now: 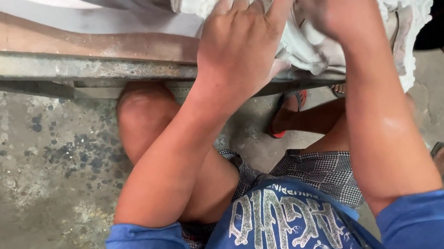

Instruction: Sanding the intricate carvings of a white-painted wooden chair frame using a small piece of sandpaper to smooth the surface.

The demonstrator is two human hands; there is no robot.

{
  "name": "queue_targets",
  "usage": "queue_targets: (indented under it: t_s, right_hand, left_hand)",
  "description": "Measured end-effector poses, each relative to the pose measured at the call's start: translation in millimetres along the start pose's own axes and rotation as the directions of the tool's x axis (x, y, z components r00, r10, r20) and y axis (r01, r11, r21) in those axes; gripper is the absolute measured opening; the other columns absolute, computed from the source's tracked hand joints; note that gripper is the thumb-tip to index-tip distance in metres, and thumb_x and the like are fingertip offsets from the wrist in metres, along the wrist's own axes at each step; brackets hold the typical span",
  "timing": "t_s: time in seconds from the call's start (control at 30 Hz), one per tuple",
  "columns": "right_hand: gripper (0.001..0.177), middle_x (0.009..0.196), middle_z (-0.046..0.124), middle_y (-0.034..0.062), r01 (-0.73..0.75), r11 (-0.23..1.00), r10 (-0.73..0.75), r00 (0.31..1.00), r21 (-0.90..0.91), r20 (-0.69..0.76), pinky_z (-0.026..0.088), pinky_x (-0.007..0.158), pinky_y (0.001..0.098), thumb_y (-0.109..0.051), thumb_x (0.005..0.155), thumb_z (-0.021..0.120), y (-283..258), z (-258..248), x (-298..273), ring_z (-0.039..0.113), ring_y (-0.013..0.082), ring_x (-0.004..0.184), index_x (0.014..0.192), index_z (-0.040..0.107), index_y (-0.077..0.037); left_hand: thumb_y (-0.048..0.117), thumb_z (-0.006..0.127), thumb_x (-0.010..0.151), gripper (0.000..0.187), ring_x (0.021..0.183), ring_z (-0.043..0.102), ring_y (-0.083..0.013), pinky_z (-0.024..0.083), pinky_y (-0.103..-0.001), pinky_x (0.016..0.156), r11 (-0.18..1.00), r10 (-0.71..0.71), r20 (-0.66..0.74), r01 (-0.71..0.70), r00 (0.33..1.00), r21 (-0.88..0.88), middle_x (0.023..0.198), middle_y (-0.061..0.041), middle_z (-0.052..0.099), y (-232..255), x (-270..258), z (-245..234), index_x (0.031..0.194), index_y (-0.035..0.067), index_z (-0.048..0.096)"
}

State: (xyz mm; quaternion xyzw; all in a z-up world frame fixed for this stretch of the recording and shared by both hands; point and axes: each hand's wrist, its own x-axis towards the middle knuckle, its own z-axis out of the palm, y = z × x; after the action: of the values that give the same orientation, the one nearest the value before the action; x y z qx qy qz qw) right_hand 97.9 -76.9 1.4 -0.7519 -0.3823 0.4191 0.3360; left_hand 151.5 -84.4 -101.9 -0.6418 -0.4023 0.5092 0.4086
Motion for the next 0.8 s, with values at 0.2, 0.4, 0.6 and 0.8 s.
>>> queue_targets:
  t_s: [0.2,0.4,0.6,0.8]
  right_hand:
    - [0.012,0.083,0.067,0.0023,-0.073,0.997,0.073,0.997,0.018,0.024,0.056,0.072,0.0232,-0.017,0.101,0.065,-5.6,0.1,0.7,0.062,0.0124,0.07,0.095,0.069,-0.007]
    - [0.014,0.082,0.066,0.0059,-0.065,0.995,0.063,0.998,0.07,0.028,0.054,0.066,0.0223,-0.014,0.102,0.064,-3.7,-0.6,-2.2,0.061,0.013,0.067,0.095,0.068,-0.003]
    - [0.02,0.079,0.064,0.0018,-0.045,0.999,0.044,0.997,0.013,0.068,0.053,0.065,0.0224,-0.02,0.103,0.062,13.8,-10.7,6.6,0.06,0.0103,0.064,0.087,0.065,-0.007]
    - [0.022,0.08,0.063,0.0003,-0.058,0.998,0.057,0.998,0.023,0.041,0.054,0.07,0.0243,-0.024,0.105,0.058,12.6,-11.0,5.0,0.06,0.0108,0.069,0.092,0.068,-0.009]
  left_hand:
    - [0.009,0.066,0.106,0.025,0.093,0.063,-0.0063,0.041,-0.008,0.085,0.997,-0.012,-0.012,0.011,1.0,-0.077,0.114,-0.01,0.066,-3.9,-2.5,-3.8,0.125,-0.007,0.063]
    - [0.01,0.065,0.108,0.018,0.08,0.06,-0.0073,0.042,-0.008,0.082,0.986,-0.016,-0.028,0.011,0.999,-0.168,0.094,-0.01,0.061,4.6,-5.4,-9.1,0.116,-0.005,0.065]
    - [0.012,0.063,0.109,0.016,0.067,0.058,-0.0083,0.044,-0.009,0.079,0.965,-0.014,-0.039,0.004,0.999,-0.261,0.074,-0.01,0.057,15.3,3.1,-16.8,0.107,-0.004,0.068]
    - [0.006,0.065,0.104,0.015,0.074,0.058,-0.0067,0.048,-0.012,0.08,0.13,0.228,-0.491,-0.526,0.841,-0.84,0.076,-0.006,0.056,163.2,86.8,-2.7,0.118,0.001,0.061]
